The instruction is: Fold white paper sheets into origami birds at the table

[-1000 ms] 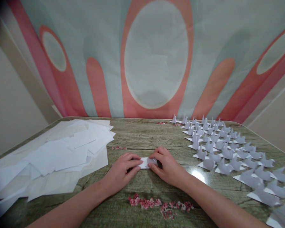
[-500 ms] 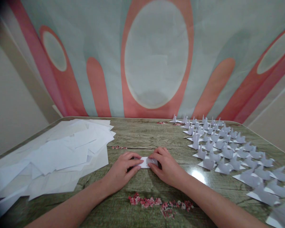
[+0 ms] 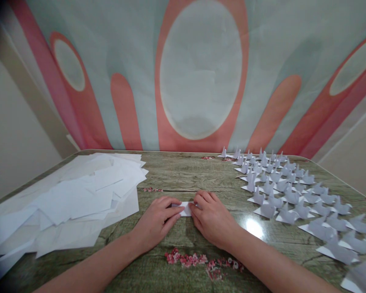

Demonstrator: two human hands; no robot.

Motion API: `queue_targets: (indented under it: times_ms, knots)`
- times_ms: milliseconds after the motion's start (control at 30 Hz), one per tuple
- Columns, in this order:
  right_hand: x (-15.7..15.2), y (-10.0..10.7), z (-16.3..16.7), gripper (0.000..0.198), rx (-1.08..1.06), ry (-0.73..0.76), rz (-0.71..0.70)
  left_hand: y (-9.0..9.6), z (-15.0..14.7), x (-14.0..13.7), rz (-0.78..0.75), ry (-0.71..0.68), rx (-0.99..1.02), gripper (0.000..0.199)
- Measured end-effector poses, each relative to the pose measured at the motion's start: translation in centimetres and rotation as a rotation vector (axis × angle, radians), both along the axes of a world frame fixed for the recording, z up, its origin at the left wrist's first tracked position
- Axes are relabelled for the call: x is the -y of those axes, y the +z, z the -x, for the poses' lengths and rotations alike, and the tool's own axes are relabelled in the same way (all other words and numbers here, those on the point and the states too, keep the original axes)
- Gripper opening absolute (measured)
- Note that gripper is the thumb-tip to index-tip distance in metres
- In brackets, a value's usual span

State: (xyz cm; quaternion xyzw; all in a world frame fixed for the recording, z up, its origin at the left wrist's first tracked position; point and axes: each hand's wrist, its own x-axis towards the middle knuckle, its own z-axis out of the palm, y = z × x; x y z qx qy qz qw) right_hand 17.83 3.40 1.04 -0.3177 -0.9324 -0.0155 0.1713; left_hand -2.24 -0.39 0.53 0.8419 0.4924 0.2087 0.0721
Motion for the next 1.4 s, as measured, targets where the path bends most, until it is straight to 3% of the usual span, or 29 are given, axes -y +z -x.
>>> queue_targets:
  times_ms: [400,700,967,1200,1400]
  knots:
    - [0.2,0.6,-0.1,0.023,0.061,0.003,0.019,1.0,-0.9,1.3,-0.043,-0.055,-0.291,0.031]
    - [1.6,1.9,-0.6,0.042,0.194,0.086,0.018,1.0,-0.9,1.2,-0.069,-0.056,-0.298,0.03]
    - [2.4,1.7,-0.7,0.049,0.232,0.109,-0.051,1.1,-1.1,1.4,-0.057,-0.053,-0.324,0.034]
    - [2.3,1.0,-0.6,0.047,0.283,0.092,-0.102,1.2,-1.2,1.4,-0.035,-0.059,-0.37,0.038]
    - [2.2,1.3,-1.0,0.035,0.271,0.038,-0.086,1.0,-1.0,1.3,-0.06,-0.067,-0.334,0.036]
